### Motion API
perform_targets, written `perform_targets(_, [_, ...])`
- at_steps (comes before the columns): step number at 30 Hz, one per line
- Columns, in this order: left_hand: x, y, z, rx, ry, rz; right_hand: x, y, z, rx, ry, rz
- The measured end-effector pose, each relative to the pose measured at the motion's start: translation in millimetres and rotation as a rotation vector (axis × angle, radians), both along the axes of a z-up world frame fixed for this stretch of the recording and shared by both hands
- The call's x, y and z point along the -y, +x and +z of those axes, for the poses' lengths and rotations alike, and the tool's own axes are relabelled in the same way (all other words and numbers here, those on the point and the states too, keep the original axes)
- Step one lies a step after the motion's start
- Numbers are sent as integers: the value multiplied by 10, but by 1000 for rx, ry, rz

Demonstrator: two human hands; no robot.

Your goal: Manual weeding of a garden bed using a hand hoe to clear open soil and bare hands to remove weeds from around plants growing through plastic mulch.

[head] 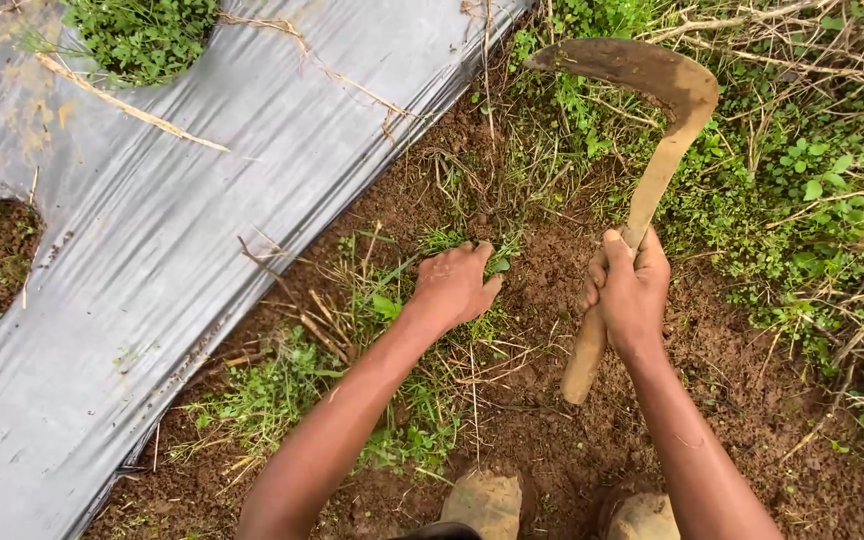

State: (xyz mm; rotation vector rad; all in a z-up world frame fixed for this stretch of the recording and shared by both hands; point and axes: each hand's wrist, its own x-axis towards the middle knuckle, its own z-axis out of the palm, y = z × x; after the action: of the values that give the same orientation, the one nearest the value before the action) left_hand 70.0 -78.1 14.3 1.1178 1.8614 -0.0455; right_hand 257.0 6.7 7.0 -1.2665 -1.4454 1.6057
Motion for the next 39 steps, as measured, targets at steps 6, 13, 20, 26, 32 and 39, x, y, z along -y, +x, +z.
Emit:
perform_targets(6, [-48,-289,239,-331,792,208,35,176,-153,69,-6,58])
perform_targets(13, [-168,-427,58,-602,536,205,-106,1,-110,37,45,90])
perform_targets(20, [-420,-464,-635,-665,482,22,-129,-4,-309,107,-158,246])
perform_targets(26, [-254,-431,-542,-531,467,27,-210,66,-267,167,-3,251])
perform_targets(32, [-222,-352,-366,-416,466,78,-226,-142,-95,207,-69,284])
perform_targets(39, [-57,-271,-415,-332,422,31,-268,148,-225,254,3,271])
